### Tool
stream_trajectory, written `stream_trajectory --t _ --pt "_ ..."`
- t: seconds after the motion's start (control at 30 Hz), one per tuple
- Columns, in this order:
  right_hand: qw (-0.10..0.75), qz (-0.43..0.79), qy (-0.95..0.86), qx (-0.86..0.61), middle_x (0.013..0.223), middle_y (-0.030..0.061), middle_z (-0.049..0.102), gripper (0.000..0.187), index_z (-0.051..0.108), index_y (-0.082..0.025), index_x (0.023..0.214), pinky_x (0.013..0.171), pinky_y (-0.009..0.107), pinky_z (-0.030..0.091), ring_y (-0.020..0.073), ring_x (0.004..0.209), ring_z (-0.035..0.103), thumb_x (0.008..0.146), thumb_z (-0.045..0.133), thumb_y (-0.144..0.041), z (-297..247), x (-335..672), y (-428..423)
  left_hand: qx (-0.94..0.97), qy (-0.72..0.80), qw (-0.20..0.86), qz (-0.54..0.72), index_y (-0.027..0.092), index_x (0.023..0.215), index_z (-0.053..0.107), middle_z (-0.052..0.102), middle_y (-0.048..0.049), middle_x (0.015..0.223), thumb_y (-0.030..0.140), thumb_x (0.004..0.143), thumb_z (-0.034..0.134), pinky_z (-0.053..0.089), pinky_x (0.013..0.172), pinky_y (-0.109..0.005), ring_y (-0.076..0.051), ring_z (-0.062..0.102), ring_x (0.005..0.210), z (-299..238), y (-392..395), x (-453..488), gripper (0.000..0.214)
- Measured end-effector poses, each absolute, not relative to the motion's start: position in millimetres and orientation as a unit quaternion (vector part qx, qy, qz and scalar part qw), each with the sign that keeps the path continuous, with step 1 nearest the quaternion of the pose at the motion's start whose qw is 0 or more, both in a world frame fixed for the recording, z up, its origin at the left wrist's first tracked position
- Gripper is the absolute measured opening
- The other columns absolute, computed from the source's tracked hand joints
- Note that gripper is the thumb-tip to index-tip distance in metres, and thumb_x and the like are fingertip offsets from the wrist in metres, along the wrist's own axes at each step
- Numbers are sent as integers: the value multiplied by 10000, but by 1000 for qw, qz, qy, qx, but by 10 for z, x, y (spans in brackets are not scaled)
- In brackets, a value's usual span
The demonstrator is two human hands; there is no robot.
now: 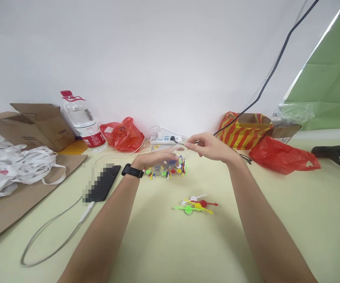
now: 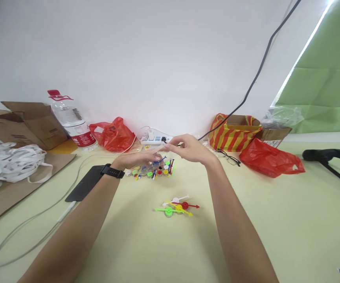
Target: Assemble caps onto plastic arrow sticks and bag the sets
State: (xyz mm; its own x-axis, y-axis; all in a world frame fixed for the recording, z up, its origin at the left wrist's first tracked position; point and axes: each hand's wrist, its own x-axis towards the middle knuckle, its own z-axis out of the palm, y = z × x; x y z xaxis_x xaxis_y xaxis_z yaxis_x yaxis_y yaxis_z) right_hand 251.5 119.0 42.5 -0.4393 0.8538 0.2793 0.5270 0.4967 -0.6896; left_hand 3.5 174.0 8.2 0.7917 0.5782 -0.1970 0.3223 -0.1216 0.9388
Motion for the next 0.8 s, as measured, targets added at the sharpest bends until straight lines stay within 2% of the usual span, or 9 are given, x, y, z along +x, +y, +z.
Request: stream_trajectory --t 0.1,0.2,0.3,0.37,0.5,0.57,0.63,0.7,0.8 --pt "316 289 -801 -418 945 64 739 316 736 -173 915 570 257 428 139 688 580 914 621 -468 434 2506 1169 734 296 599 126 308 1502 475 678 -57 1064 542 909 619 431 801 -303 -231 602 968 74 1735 26 654" --pt "346 273 -796 -415 905 57 731 161 708 -172 873 659 266 466 169 815 638 881 623 -309 429 2516 1167 702 287 637 139 279 1480 513 647 -86 1067 727 928 475 450 784 -328 -237 608 932 99 1708 18 712" --pt "408 277 -770 -405 882 46 707 115 686 -173 903 622 270 469 150 717 629 856 604 -239 444 2504 1161 635 256 706 181 238 1443 549 633 -101 1018 797 920 383 460 729 -333 -220 595 829 126 1683 47 784" --pt "465 272 -747 -391 854 37 683 107 671 -174 910 626 280 483 139 668 612 853 599 -227 458 2483 1161 584 227 749 216 204 1419 562 615 -87 932 752 926 442 441 654 -304 -186 556 729 121 1682 87 747" --pt "527 245 -727 -366 904 50 690 106 668 -179 920 748 312 522 173 790 653 867 614 -254 457 2451 1179 509 207 802 234 137 1357 600 580 -66 811 677 942 489 370 539 -261 -156 482 625 -3 1668 167 690" --pt "521 240 -729 -373 925 59 703 131 674 -179 935 784 322 525 187 843 659 873 630 -286 441 2444 1186 478 201 822 234 122 1332 614 621 -90 854 718 937 451 417 577 -280 -175 528 665 -128 1605 188 733" --pt "497 243 -741 -381 922 61 714 149 682 -176 939 804 326 523 194 868 658 878 635 -303 425 2439 1183 454 187 836 245 135 1326 617 670 -114 959 703 937 479 483 698 -311 -205 618 792 -285 1488 192 702" --pt "466 243 -760 -382 914 58 724 149 692 -173 929 805 322 515 192 868 657 879 636 -302 417 2443 1170 427 177 848 260 161 1324 621 693 -112 1021 635 923 583 498 765 -315 -203 652 855 -444 1337 175 622" --pt "431 233 -778 -392 948 56 726 154 693 -178 953 750 301 501 172 826 645 889 629 -302 410 2495 1151 413 203 848 261 192 1293 645 702 -84 1014 453 875 754 503 751 -296 -178 673 826 -628 1134 107 506"
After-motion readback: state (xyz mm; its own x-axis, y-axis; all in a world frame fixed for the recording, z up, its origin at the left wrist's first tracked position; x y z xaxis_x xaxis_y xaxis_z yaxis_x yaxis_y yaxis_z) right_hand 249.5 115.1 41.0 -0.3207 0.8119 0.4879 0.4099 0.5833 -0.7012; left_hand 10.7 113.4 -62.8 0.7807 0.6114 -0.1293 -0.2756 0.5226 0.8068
